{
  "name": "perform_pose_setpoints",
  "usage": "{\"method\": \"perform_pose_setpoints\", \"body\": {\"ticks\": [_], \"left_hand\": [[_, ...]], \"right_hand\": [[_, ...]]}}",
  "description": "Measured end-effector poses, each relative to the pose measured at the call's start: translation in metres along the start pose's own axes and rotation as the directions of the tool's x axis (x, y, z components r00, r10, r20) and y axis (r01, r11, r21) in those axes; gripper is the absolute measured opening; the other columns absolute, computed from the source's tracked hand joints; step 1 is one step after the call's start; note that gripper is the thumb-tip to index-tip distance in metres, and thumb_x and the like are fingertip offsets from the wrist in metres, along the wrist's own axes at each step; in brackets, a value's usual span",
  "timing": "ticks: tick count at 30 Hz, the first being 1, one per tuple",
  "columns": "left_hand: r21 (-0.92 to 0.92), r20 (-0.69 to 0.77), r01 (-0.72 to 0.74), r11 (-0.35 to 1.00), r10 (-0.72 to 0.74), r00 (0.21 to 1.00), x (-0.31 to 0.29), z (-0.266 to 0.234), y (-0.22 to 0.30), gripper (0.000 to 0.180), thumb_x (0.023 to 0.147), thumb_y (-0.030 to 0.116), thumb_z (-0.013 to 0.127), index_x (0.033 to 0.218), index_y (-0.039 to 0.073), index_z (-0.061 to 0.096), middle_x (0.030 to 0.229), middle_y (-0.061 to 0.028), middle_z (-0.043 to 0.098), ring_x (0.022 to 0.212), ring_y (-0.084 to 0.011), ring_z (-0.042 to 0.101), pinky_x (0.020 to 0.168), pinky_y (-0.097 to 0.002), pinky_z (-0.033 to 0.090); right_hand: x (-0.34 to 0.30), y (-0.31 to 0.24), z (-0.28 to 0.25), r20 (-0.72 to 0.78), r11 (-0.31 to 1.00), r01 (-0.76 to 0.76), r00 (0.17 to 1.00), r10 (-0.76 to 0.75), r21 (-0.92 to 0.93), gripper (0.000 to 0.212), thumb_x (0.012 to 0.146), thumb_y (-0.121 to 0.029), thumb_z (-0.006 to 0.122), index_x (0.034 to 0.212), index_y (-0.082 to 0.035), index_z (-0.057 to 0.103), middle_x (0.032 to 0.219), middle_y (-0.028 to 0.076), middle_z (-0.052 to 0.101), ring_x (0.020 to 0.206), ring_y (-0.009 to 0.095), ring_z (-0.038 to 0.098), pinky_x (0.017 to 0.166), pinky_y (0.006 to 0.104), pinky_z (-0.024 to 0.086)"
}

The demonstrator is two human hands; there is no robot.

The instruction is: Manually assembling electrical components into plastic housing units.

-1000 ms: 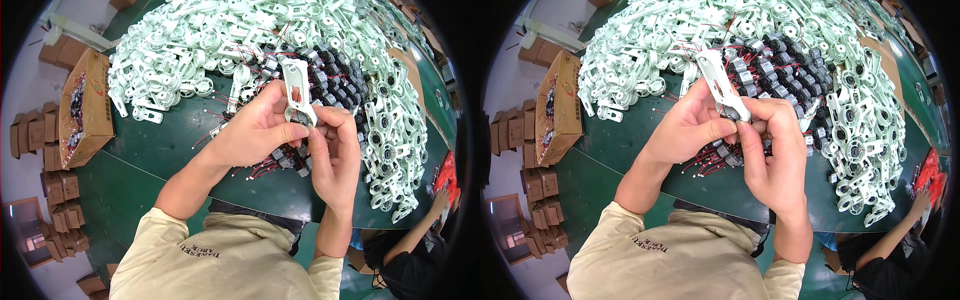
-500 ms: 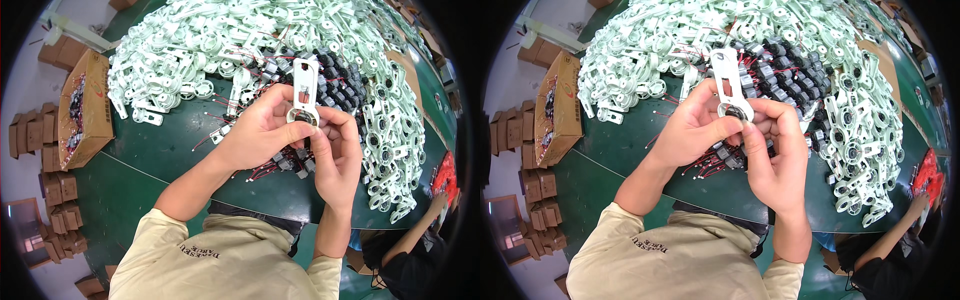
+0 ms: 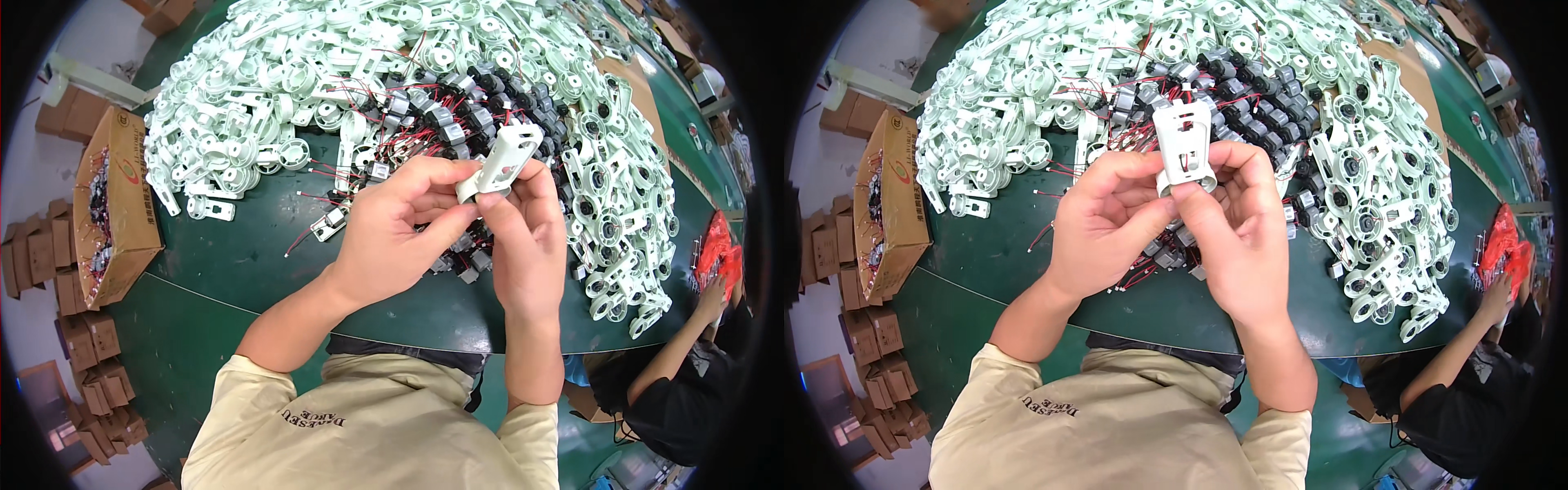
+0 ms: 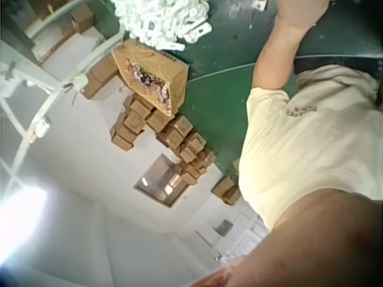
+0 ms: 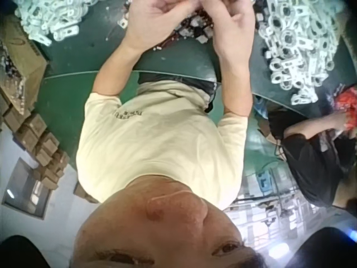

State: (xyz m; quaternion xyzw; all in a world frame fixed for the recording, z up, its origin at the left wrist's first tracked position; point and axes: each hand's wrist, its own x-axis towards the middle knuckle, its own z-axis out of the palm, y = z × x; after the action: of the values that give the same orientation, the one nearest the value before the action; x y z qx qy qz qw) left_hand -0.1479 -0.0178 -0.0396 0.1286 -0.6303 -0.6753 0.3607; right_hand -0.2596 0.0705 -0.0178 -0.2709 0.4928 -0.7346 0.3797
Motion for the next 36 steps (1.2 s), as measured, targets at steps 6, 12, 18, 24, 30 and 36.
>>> {"method": "perform_pose_setpoints", "body": {"ticks": [6, 12, 18, 24, 30, 36], "left_hand": [[-0.222, 0.024, 0.072, 0.972, -0.068, 0.997, 0.0, 0.003, 0.001, 0.032, 0.088, -0.007, 0.059, 0.119, -0.002, 0.054, 0.11, -0.0098, 0.063, 0.093, -0.0112, 0.065, 0.074, -0.0234, 0.053], [-0.001, 0.019, -0.073, 0.997, 0.073, 0.997, -0.003, 0.005, -0.005, 0.033, 0.087, -0.008, 0.06, 0.119, -0.003, 0.057, 0.111, -0.0094, 0.063, 0.093, -0.0113, 0.065, 0.074, -0.024, 0.055], [-0.068, -0.046, 0.109, 0.992, -0.112, 0.993, 0.003, -0.002, 0.005, 0.035, 0.086, -0.008, 0.061, 0.119, -0.003, 0.055, 0.107, -0.0085, 0.056, 0.091, -0.012, 0.064, 0.075, -0.0245, 0.054], [-0.173, -0.023, 0.149, 0.974, -0.155, 0.988, 0.005, -0.002, 0.014, 0.033, 0.085, -0.004, 0.065, 0.116, -0.004, 0.054, 0.103, -0.0046, 0.049, 0.087, -0.0092, 0.061, 0.073, -0.0227, 0.052], [0.029, 0.056, 0.036, 0.999, -0.038, 0.998, 0.003, -0.013, 0.004, 0.029, 0.084, 0.001, 0.069, 0.106, 0.0, 0.05, 0.1, -0.0044, 0.051, 0.08, -0.0072, 0.055, 0.068, -0.0222, 0.046], [0.142, 0.081, 0.092, 0.986, -0.104, 0.991, 0.001, -0.013, 0.005, 0.028, 0.085, -0.005, 0.065, 0.104, 0.002, 0.046, 0.104, -0.0052, 0.052, 0.087, -0.0073, 0.055, 0.073, -0.0222, 0.047]], "right_hand": [[-0.002, -0.01, -0.001, 0.057, 0.99, -0.092, 0.995, 0.086, 0.11, 0.026, 0.088, 0.002, 0.056, 0.112, -0.001, 0.048, 0.106, 0.006, 0.055, 0.096, 0.011, 0.053, 0.086, 0.0265, 0.044], [-0.001, -0.005, -0.01, 0.074, 0.964, -0.117, 0.992, 0.102, 0.24, 0.026, 0.085, 0.003, 0.055, 0.111, -0.001, 0.05, 0.106, 0.007, 0.057, 0.095, 0.012, 0.055, 0.086, 0.0272, 0.044], [-0.002, -0.009, -0.002, 0.047, 0.992, -0.083, 0.996, 0.079, 0.092, 0.029, 0.09, 0.001, 0.056, 0.118, 0.002, 0.048, 0.107, 0.008, 0.058, 0.095, 0.01, 0.055, 0.082, 0.024, 0.046], [-0.002, -0.009, 0.003, 0.092, 0.99, -0.054, 0.995, 0.042, 0.13, 0.029, 0.093, 0.002, 0.055, 0.12, 0.002, 0.045, 0.107, 0.009, 0.057, 0.093, 0.01, 0.056, 0.08, 0.0236, 0.047], [-0.006, 0.003, 0.002, 0.151, 1.0, -0.014, 0.989, 0.013, 0.004, 0.024, 0.094, 0.003, 0.051, 0.116, 0.001, 0.041, 0.107, 0.011, 0.056, 0.095, 0.012, 0.055, 0.082, 0.0256, 0.046], [-0.005, 0.0, 0.002, 0.123, 0.997, -0.026, 0.992, 0.035, -0.068, 0.021, 0.094, 0.003, 0.051, 0.114, 0.001, 0.044, 0.104, 0.009, 0.057, 0.091, 0.01, 0.057, 0.079, 0.0234, 0.047]]}}
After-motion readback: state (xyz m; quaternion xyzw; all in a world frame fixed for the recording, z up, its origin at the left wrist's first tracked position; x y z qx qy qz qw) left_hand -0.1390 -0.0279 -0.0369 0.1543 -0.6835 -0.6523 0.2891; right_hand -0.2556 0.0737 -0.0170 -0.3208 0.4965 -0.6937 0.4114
